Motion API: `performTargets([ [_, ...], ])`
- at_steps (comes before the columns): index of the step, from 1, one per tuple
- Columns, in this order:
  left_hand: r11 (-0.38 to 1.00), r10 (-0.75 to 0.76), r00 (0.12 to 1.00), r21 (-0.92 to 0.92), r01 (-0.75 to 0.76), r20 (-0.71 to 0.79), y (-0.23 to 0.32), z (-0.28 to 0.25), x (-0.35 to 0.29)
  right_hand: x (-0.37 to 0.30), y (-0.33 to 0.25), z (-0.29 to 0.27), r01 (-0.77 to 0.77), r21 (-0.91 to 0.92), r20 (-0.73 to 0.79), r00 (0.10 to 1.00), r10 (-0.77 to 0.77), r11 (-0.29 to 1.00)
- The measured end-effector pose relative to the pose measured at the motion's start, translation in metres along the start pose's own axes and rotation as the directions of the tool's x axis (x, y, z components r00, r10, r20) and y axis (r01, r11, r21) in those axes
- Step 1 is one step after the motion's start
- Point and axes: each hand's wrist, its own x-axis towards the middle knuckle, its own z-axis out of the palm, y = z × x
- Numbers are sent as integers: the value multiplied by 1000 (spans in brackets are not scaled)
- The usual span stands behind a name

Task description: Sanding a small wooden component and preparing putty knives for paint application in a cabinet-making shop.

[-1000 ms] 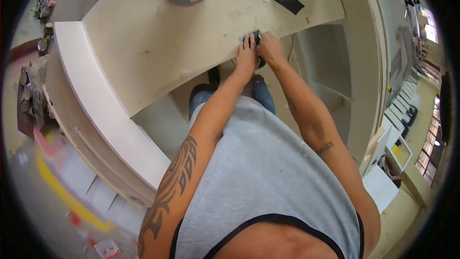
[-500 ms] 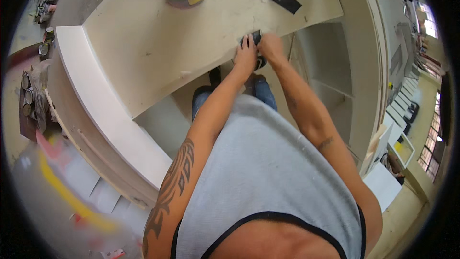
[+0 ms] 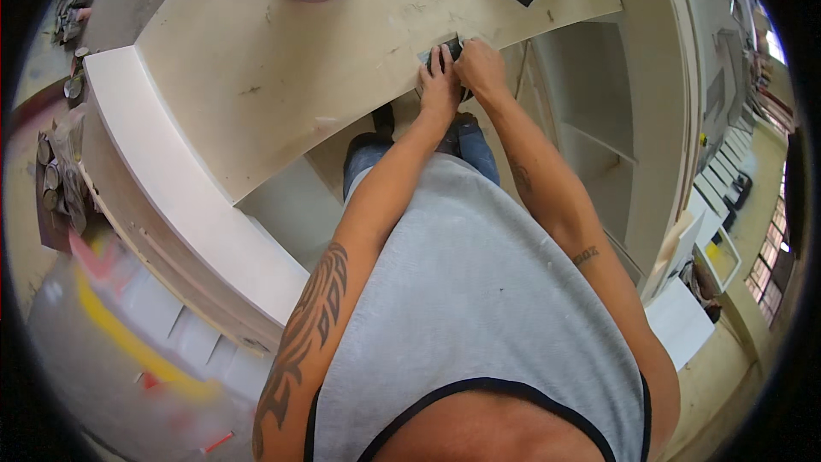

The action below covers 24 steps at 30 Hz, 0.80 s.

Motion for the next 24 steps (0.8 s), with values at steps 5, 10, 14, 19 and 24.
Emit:
performTargets([
  [5,1000,-8,995,21,6,100,-2,0,4,-4,6,9,89,-40,-43,995,-91,995],
  [10,998,23,1000,-52,-23,8,-7,-5,-1,9,-8,5,-15,-8,-29,999,15,1000],
  [14,999,44,999,4,-44,9,-14,-8,-4,17,-7,-5,-47,-46,53,997,50,998],
  [19,991,133,991,3,-133,21,-22,-4,-11,10,10,-9,-80,-52,79,993,84,995],
  [24,992,113,987,74,-105,-117,-28,6,-15,-49,7,12,214,-80,-11,976,-216,974],
])
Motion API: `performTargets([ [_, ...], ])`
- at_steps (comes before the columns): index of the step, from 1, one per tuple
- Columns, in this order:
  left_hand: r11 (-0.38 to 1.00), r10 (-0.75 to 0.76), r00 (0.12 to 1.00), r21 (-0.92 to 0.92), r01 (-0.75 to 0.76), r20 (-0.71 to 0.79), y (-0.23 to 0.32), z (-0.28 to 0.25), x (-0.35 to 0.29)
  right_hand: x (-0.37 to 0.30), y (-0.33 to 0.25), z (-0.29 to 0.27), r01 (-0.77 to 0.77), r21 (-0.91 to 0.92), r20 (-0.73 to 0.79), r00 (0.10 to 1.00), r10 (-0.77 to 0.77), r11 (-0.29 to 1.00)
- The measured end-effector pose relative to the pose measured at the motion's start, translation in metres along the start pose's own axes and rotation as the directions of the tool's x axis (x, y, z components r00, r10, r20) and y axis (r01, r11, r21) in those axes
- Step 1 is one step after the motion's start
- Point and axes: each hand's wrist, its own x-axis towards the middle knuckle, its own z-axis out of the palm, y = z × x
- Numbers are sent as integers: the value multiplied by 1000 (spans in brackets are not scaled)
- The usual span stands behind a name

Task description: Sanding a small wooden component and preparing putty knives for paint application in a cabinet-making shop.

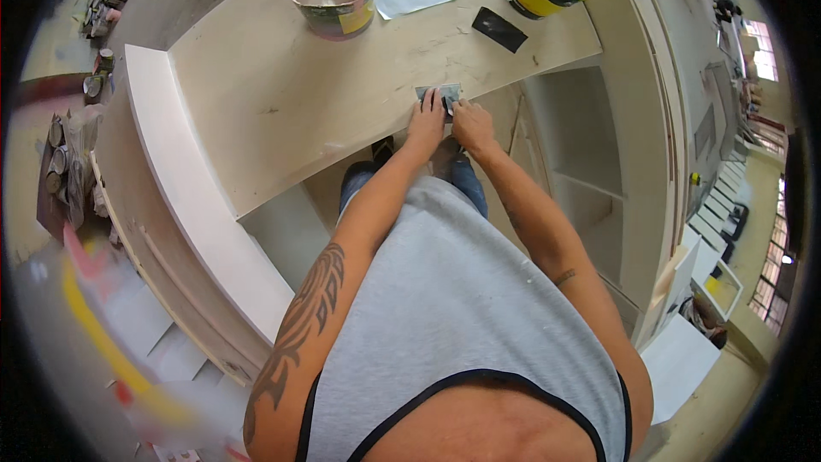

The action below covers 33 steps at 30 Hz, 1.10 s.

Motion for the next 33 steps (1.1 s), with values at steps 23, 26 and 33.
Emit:
performTargets([
  [23,994,35,999,101,-36,13,8,-1,1,34,8,-3,-227,54,-2,974,227,972],
  [26,999,28,999,-29,-26,44,-5,3,6,32,-3,-4,-181,34,26,983,180,983],
  [33,996,77,995,44,-80,58,10,-21,16,66,38,6,-191,28,-55,980,192,981],
])
